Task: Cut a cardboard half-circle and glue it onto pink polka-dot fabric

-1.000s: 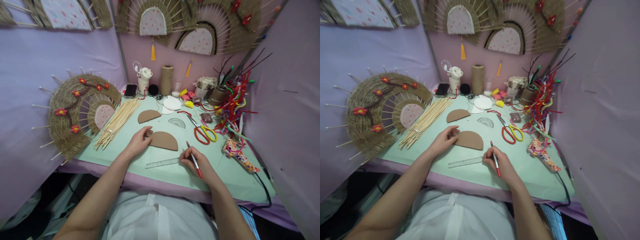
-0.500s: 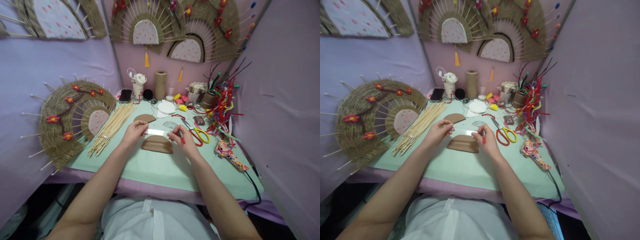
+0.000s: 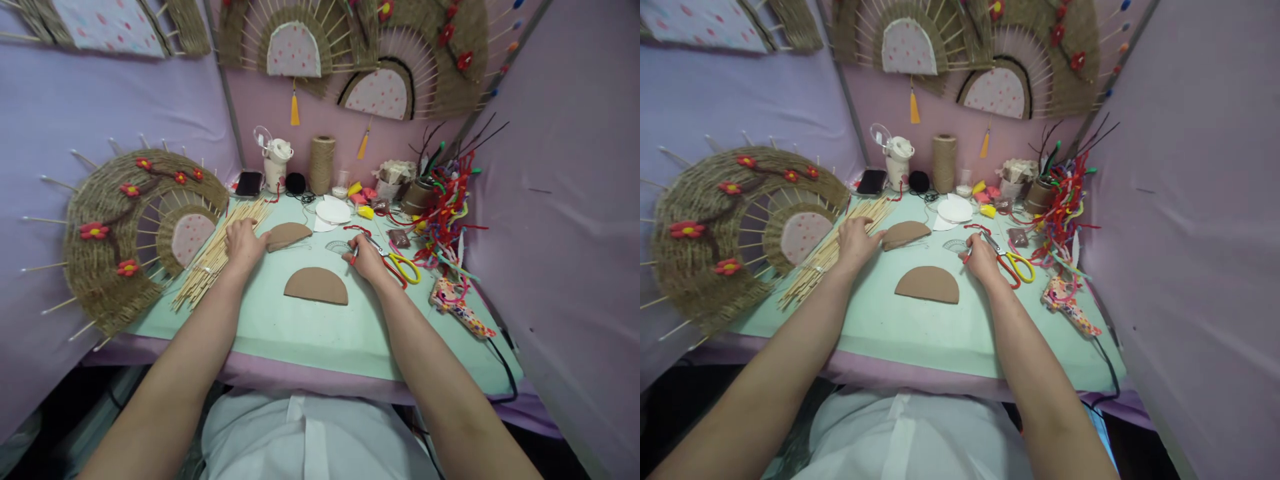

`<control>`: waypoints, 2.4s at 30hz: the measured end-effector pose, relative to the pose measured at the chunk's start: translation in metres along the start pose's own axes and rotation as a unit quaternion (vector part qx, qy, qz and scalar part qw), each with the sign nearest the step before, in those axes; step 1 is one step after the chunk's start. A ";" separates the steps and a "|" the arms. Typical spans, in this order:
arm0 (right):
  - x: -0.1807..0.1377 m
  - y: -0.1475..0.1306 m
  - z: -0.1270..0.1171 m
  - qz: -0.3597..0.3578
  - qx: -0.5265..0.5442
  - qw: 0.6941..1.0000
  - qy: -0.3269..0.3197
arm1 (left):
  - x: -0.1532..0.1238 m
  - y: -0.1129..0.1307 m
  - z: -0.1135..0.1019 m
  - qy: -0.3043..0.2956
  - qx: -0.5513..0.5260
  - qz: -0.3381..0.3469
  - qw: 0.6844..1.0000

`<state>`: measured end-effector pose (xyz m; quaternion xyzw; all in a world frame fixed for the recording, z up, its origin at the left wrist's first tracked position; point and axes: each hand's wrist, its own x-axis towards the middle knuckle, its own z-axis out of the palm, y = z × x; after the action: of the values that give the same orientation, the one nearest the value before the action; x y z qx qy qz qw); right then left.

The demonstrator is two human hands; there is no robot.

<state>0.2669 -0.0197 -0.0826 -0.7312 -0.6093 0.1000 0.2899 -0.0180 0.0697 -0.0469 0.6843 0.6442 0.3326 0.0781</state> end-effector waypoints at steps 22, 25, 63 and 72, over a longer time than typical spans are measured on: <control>-0.111 -0.041 -0.014 -0.232 0.007 0.971 0.052 | -0.095 0.019 -0.009 -0.364 -0.170 0.278 0.873; -0.123 -0.039 -0.007 -0.241 0.044 0.970 0.001 | -0.104 0.018 -0.010 -0.358 -0.181 0.276 0.874; -0.125 -0.044 -0.005 -0.053 0.218 0.973 -0.043 | -0.112 0.021 -0.013 -0.324 -0.139 0.326 0.877; -0.125 -0.044 -0.004 -0.077 0.204 0.975 -0.039 | -0.112 0.021 -0.013 -0.323 -0.121 0.333 0.877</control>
<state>0.2027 -0.1359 -0.0809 -0.6033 -0.6409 0.2281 0.4163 -0.0016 -0.0422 -0.0654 0.9131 0.2716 0.1746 0.2488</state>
